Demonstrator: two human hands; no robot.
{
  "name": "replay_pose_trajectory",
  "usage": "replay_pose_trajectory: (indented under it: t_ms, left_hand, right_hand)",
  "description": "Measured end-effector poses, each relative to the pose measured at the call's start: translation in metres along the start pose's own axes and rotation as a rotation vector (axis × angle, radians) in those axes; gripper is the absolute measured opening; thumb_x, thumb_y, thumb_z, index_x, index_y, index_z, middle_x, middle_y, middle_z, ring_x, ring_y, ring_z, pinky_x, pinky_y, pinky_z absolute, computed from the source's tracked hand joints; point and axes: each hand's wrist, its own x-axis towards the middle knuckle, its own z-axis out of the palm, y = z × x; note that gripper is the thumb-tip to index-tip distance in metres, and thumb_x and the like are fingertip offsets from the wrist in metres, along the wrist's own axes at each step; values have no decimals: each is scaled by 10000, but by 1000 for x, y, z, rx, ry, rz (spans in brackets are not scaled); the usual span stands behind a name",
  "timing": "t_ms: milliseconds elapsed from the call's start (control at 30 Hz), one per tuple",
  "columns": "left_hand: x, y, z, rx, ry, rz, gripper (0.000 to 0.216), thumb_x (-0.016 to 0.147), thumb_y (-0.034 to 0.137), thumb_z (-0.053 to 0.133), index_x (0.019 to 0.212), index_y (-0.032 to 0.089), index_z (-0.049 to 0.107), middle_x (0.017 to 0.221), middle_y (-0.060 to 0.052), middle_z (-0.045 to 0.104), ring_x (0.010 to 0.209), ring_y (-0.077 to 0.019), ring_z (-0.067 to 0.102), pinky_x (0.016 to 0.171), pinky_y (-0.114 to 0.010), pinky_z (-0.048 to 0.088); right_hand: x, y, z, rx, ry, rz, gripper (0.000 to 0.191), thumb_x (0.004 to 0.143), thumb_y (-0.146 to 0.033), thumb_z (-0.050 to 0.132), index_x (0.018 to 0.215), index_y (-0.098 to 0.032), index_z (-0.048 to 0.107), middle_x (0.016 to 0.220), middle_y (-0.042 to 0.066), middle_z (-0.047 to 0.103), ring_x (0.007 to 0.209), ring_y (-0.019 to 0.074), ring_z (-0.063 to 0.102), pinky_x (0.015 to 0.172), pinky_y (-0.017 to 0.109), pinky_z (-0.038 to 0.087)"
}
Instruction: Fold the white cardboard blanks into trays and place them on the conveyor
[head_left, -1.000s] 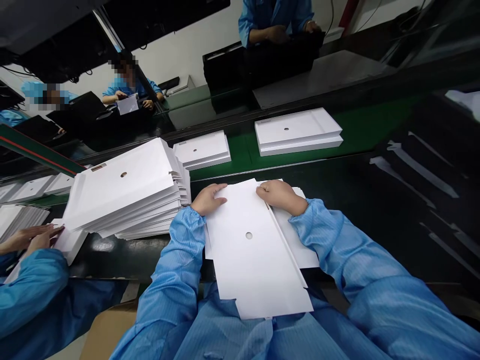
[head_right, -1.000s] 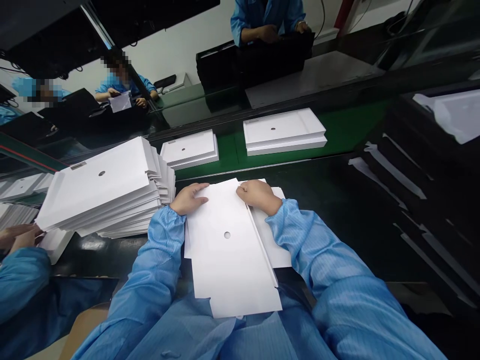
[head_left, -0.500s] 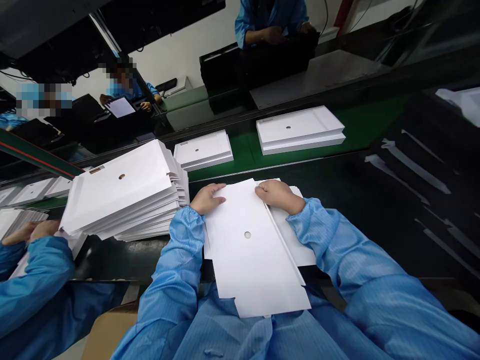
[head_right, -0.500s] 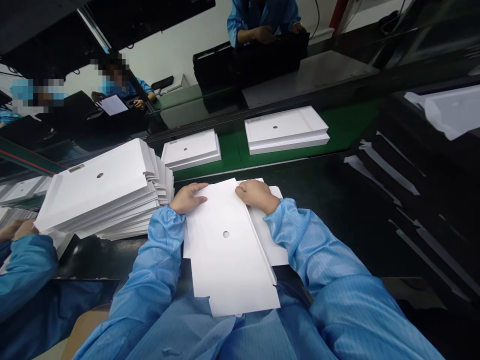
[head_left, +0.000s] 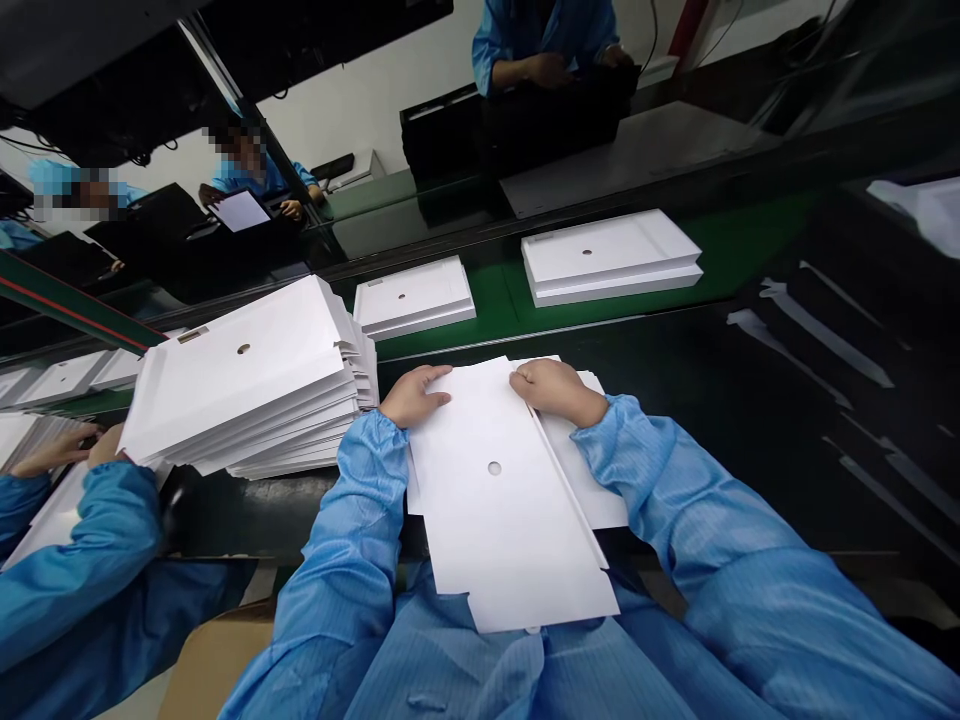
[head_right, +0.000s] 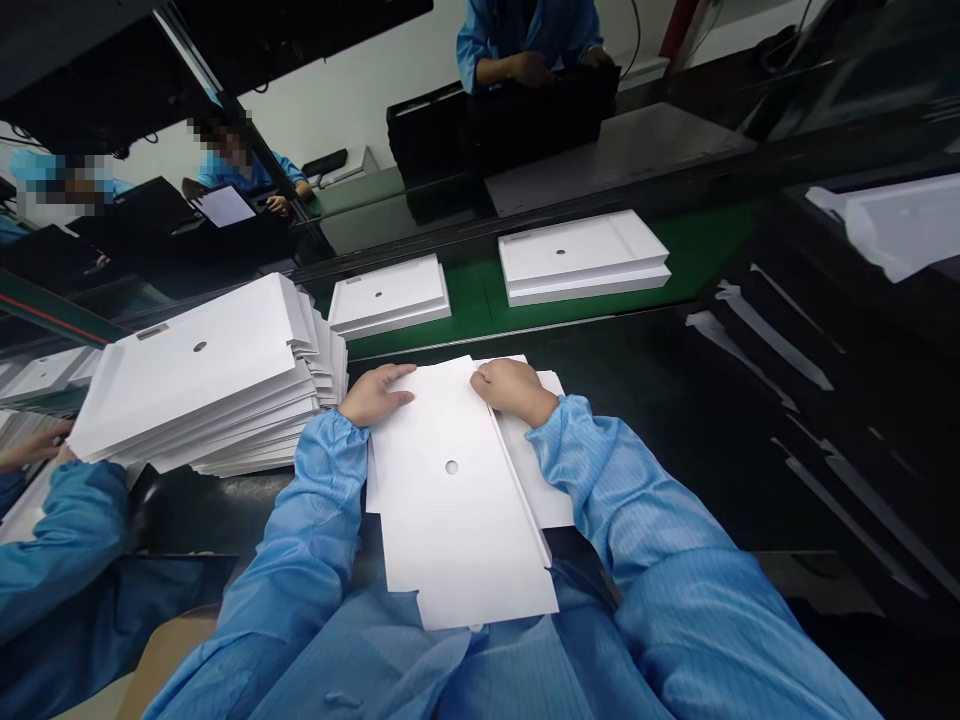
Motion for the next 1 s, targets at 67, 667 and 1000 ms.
replay_pose_trajectory:
  t_ms: [67, 667, 1000]
  left_hand:
    - [0, 1, -1, 1, -13, -19, 550, 787, 252, 736, 1329, 207, 648, 1351, -55, 640, 1256, -243, 593, 1145, -352, 413]
    - [-2, 1, -5, 20, -53, -57, 389, 692, 179, 773, 1064, 223, 669, 1068, 0, 710, 956, -191, 664, 880, -291, 524]
    - [-39, 15, 17, 452, -57, 163, 316, 855, 56, 496, 1079, 213, 654, 1004, -75, 684, 991, -246, 628, 905, -372, 469]
  right_hand:
    - [0, 1, 1, 1, 6, -2, 385, 935, -351, 391, 639, -194, 581, 747, 38, 650, 657, 149, 488, 571, 291, 231]
    - [16, 7, -20, 52, -158, -348, 609, 824, -284, 692, 1392, -174, 504, 1328, 129, 614, 1258, 300, 518, 1016, 376, 437]
    - [-1, 15, -9, 5, -80, -522, 232, 857, -221, 609, 1081, -186, 657, 1061, 90, 677, 1070, 256, 563, 953, 359, 407]
